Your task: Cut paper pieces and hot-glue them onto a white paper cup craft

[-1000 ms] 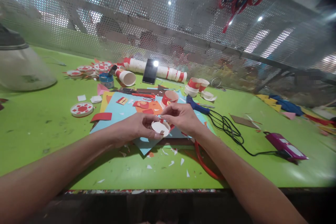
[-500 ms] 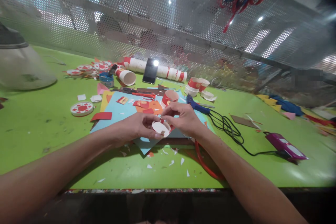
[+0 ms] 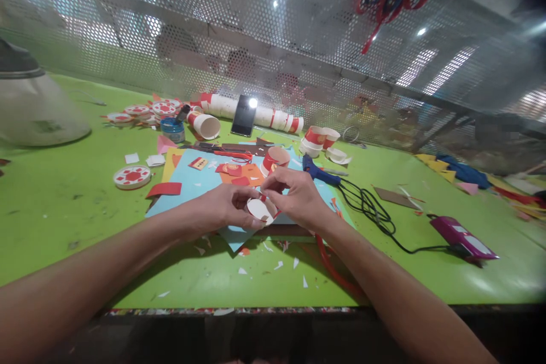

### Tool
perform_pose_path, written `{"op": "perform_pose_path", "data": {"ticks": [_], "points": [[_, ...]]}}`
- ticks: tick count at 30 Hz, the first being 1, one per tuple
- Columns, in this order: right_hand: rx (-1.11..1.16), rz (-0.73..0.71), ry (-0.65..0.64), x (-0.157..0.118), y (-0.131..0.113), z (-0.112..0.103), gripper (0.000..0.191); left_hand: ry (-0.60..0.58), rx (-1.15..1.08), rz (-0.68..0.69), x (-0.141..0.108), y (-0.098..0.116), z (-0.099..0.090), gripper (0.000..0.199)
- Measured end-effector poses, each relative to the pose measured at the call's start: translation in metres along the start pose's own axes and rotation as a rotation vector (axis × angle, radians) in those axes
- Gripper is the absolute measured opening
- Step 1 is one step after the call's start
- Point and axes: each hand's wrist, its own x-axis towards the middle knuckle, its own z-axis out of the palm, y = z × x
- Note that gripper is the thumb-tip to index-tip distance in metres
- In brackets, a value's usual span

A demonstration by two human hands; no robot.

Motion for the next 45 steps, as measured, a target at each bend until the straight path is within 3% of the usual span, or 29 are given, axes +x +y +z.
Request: {"op": "perform_pose_path", "data": {"ticks": [7, 15, 24, 45], "points": [[-0.003, 0.055, -0.025, 0.001, -0.002, -0.003, 0.011, -0.031, -0.075, 0.004, 0.0, 0.0, 0.0, 0.039], [-0.023, 0.024, -0.07, 0.002, 0.0, -0.011, 0.007, -0.044, -0.092, 0.013, 0.003, -0.005, -0.001, 0.038], [-0.186, -0.006, -0.267, 0.001, -0.001, -0.014, 0.015, -0.04, -0.031, 0.007, 0.003, -0.005, -0.002, 0.039], [-0.25, 0.073, -0.31, 0.004, 0.001, -0.016, 0.011, -0.038, -0.019, 0.001, 0.002, -0.005, 0.0, 0.04]]}}
